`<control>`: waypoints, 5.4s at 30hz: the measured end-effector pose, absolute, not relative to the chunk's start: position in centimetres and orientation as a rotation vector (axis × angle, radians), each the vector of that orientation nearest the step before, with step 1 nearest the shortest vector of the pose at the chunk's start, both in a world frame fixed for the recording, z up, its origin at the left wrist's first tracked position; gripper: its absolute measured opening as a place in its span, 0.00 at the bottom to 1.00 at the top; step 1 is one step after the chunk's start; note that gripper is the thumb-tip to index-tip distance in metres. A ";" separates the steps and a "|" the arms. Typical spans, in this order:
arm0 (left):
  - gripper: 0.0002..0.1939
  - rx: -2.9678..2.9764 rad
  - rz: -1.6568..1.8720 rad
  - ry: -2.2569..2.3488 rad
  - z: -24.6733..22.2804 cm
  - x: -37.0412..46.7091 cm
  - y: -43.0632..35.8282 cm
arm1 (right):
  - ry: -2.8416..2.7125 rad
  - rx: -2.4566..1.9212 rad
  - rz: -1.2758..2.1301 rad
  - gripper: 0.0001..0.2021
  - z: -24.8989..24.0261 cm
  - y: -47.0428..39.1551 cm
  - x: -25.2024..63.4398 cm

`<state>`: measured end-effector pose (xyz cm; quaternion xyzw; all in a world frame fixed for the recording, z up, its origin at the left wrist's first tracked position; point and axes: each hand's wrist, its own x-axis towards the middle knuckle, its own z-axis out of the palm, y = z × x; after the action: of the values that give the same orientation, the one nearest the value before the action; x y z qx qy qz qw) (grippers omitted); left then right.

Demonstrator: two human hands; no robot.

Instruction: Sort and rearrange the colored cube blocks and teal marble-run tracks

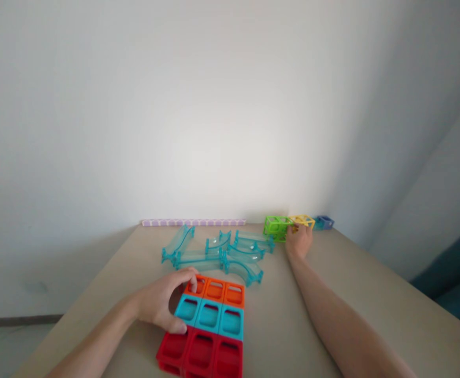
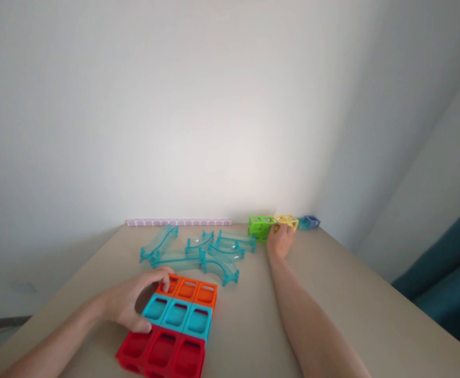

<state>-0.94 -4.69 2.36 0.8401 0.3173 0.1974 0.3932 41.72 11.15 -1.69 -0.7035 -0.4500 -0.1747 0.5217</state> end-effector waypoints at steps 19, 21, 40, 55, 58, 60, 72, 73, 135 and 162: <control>0.11 2.304 0.952 0.962 3.1 -0.9 -4.2 | -1.214 -1.499 -0.427 0.16 0.9 6.0 38.3; 0.10 2.412 1.215 1.185 2.8 -1.2 -3.6 | -1.582 -1.362 -0.406 0.15 1.5 3.0 36.2; 0.14 2.461 1.097 1.624 -1.9 -2.0 1.3 | -2.174 -1.382 -0.192 0.25 -0.6 1.5 29.7; 0.11 2.537 1.360 1.006 2.1 -1.3 -1.6 | -2.143 -1.242 -0.337 0.24 0.8 2.1 29.3; 0.13 2.395 1.005 0.703 2.6 -1.0 -2.9 | -2.112 -1.067 -0.299 0.18 2.5 0.2 28.8; 0.17 2.326 0.842 0.661 2.5 -0.8 -3.4 | -2.169 -0.927 -0.178 0.14 3.6 -1.6 28.3; 0.09 2.218 0.829 0.790 2.5 -0.1 -3.8 | -2.522 -0.599 0.267 0.08 4.5 -5.6 25.7; 0.10 2.218 0.832 0.781 2.7 -0.2 -3.8 | -2.518 -0.621 0.268 0.07 4.5 -5.5 25.8; 0.15 2.045 0.774 0.873 1.2 -0.2 -2.7 | -1.204 -1.659 -0.343 0.20 -1.4 8.4 39.9; 0.14 2.006 0.774 0.891 1.0 -0.2 -2.6 | -0.945 -1.695 -0.428 0.18 -1.0 10.3 40.9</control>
<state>-0.21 -2.57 1.03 0.7914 0.3515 0.3053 0.3961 40.90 10.32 -0.98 -0.7147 -0.3983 -0.1806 0.5458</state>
